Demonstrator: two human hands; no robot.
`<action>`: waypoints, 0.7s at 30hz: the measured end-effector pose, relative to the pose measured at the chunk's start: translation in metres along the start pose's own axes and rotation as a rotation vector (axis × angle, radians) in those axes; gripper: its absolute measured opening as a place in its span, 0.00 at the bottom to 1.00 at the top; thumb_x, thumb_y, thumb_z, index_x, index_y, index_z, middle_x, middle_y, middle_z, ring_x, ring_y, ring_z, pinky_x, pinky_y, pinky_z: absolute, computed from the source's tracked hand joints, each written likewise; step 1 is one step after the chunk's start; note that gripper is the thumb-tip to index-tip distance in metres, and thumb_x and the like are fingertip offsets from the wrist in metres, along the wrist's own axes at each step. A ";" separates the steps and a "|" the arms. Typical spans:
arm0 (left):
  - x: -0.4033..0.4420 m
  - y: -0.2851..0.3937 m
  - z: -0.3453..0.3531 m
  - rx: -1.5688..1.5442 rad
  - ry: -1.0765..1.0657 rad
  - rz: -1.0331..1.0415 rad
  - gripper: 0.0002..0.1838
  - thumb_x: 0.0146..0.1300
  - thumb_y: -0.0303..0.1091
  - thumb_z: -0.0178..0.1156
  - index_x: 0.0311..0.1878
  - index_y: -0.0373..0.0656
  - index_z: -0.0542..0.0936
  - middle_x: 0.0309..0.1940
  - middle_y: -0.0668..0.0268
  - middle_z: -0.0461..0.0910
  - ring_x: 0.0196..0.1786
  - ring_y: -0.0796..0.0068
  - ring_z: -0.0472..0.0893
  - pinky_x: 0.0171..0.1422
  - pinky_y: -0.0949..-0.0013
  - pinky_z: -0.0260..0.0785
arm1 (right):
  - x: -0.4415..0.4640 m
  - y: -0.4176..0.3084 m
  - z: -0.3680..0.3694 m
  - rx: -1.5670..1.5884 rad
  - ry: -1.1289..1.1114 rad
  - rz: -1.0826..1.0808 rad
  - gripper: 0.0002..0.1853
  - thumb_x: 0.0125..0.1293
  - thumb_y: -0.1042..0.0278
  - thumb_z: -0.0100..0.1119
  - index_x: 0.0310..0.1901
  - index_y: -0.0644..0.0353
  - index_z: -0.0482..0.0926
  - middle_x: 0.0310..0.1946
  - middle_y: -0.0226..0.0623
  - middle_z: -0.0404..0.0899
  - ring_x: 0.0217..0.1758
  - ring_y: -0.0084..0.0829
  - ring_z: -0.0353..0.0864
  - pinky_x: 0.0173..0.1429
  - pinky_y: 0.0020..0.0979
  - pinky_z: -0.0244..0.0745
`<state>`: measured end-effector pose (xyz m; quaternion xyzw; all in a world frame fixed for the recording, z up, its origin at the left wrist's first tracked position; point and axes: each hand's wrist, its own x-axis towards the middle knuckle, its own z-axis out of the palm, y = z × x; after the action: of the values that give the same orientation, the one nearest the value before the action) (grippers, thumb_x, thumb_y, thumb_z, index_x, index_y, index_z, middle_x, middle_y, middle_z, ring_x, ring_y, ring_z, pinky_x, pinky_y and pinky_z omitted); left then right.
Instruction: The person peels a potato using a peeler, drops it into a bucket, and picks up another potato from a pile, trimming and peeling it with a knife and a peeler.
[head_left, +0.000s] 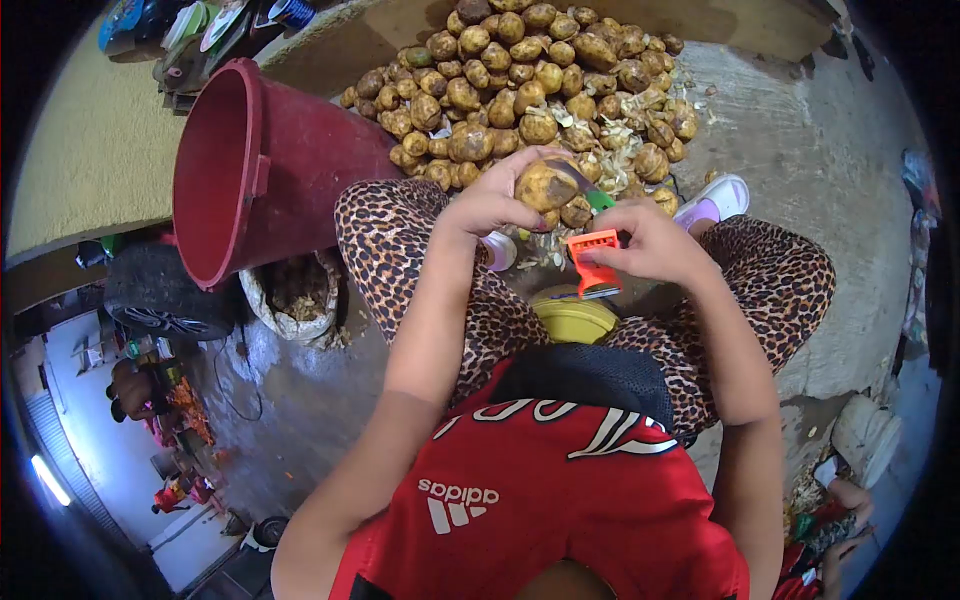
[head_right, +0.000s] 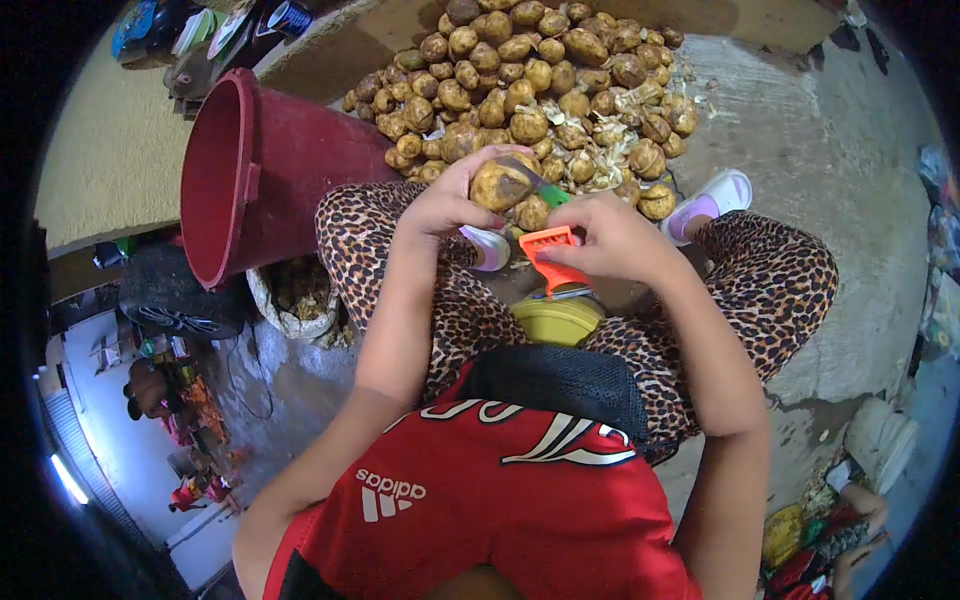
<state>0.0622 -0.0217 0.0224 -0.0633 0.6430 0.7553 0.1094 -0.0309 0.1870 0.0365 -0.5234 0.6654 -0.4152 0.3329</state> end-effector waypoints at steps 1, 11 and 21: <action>0.000 0.002 -0.001 -0.009 0.002 -0.011 0.43 0.29 0.18 0.60 0.59 0.37 0.64 0.51 0.65 0.71 0.54 0.76 0.70 0.59 0.72 0.61 | -0.002 0.000 -0.004 -0.024 -0.026 0.017 0.09 0.50 0.64 0.61 0.29 0.60 0.78 0.19 0.40 0.73 0.24 0.37 0.74 0.31 0.33 0.68; 0.000 -0.002 0.001 -0.237 0.005 -0.010 0.45 0.26 0.19 0.62 0.59 0.37 0.64 0.48 0.65 0.72 0.51 0.76 0.71 0.58 0.73 0.60 | 0.003 0.002 0.010 0.000 -0.007 -0.032 0.10 0.51 0.63 0.61 0.26 0.61 0.76 0.19 0.40 0.73 0.23 0.36 0.74 0.29 0.34 0.67; 0.000 0.000 0.002 -0.194 -0.026 0.013 0.43 0.29 0.15 0.62 0.58 0.38 0.64 0.47 0.64 0.73 0.51 0.74 0.73 0.56 0.72 0.64 | 0.010 0.008 0.008 0.097 -0.066 -0.057 0.09 0.52 0.65 0.62 0.31 0.61 0.78 0.19 0.38 0.73 0.23 0.30 0.73 0.28 0.29 0.66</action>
<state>0.0621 -0.0195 0.0223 -0.0594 0.5659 0.8154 0.1062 -0.0298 0.1761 0.0253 -0.5388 0.6180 -0.4389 0.3678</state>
